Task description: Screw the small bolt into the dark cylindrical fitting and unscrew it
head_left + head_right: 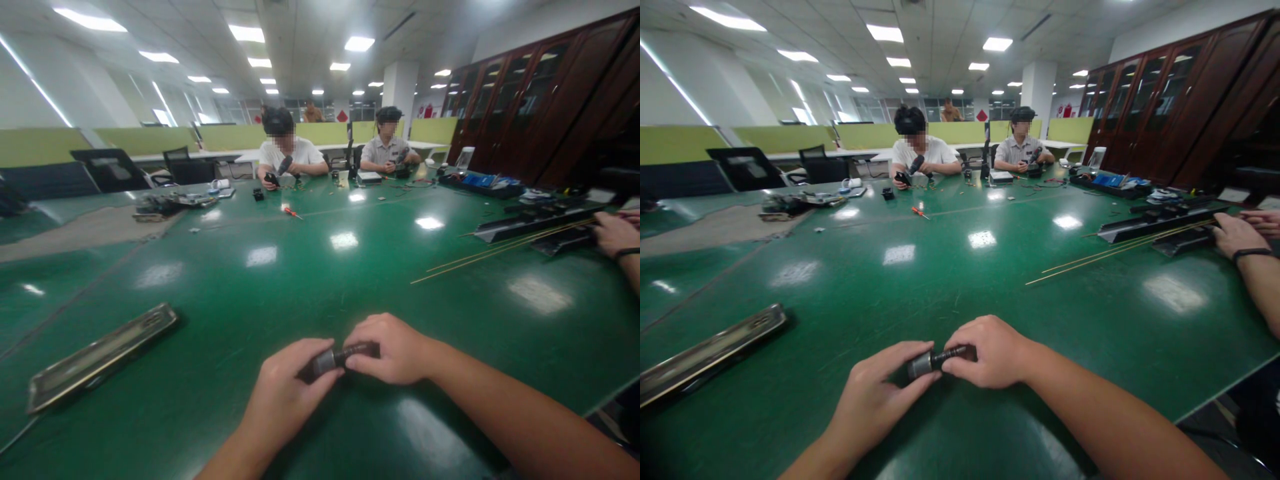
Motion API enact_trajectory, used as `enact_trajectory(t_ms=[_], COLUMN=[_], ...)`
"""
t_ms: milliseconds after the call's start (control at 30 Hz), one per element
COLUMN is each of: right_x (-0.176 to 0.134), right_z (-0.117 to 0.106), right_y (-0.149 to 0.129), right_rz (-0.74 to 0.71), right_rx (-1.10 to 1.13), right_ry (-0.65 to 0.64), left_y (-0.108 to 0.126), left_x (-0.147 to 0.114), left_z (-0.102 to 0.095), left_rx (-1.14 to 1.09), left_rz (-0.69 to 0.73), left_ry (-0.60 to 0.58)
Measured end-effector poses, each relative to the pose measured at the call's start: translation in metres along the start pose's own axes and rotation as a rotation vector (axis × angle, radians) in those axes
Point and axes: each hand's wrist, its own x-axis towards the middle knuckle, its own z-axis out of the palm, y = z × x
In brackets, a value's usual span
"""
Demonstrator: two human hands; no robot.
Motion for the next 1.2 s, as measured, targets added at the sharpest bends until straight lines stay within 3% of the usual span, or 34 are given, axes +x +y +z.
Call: enact_trajectory(t_ms=[1000, 1200], right_x=[0.002, 0.003], right_z=[-0.001, -0.004], right_y=[0.007, 0.009], right_rz=[0.152, 0.265], right_rx=[0.041, 0.070], right_ry=[0.168, 0.231], left_y=[-0.012, -0.028], left_x=[0.001, 0.012], left_z=[-0.003, -0.019], left_rx=[0.037, 0.117], left_rz=[-0.143, -0.228], left_ry=[-0.009, 0.118])
